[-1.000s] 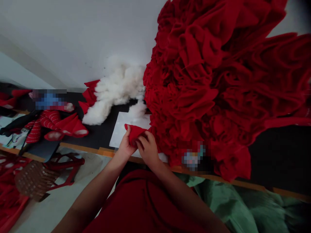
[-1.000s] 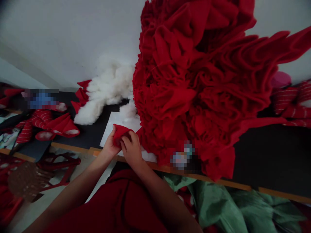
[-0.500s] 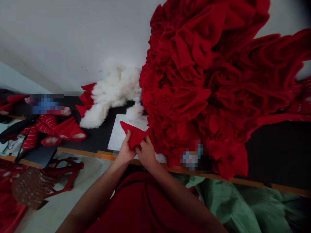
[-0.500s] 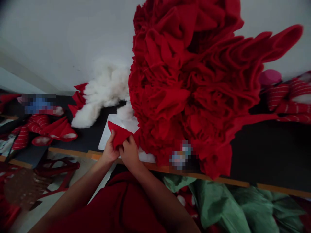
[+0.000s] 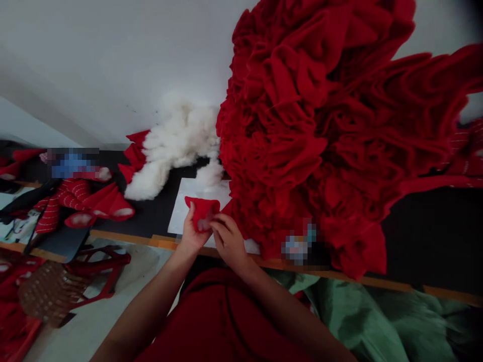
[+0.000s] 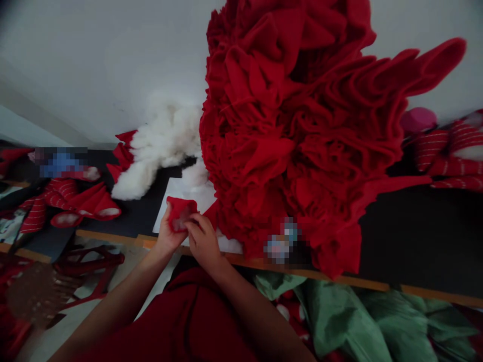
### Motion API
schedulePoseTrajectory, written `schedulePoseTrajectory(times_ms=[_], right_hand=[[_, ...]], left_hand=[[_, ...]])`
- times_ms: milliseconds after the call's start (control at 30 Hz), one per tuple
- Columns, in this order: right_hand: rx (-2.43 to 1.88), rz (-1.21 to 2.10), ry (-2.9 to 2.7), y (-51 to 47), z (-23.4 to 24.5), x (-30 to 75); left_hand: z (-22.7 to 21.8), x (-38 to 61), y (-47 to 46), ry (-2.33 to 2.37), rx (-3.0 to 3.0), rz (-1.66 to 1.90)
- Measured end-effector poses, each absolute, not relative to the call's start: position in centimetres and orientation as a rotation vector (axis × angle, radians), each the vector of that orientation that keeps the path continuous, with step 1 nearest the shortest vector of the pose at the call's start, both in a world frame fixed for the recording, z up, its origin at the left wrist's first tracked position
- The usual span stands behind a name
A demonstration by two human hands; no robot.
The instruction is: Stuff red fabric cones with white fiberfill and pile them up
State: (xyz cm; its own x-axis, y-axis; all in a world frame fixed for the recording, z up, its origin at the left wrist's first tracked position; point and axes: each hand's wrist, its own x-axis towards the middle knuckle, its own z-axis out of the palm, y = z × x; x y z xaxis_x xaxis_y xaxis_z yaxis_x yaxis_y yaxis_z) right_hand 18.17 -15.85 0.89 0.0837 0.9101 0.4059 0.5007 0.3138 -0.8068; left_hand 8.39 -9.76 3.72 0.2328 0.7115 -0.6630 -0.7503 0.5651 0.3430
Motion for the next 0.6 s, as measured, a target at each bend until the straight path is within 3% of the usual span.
schedulePoseTrajectory(times_ms=[233, 600], right_hand=[[-1.562, 0.634, -1.517, -12.3, -3.0, 19.5], [-1.610, 0.409, -1.779, 2.6, -5.1, 15.9]], left_hand=[[3.7, 5.9, -8.3, 0.951, -0.133, 1.147], [4.8, 3.0, -7.5, 0.995, -0.093, 1.171]])
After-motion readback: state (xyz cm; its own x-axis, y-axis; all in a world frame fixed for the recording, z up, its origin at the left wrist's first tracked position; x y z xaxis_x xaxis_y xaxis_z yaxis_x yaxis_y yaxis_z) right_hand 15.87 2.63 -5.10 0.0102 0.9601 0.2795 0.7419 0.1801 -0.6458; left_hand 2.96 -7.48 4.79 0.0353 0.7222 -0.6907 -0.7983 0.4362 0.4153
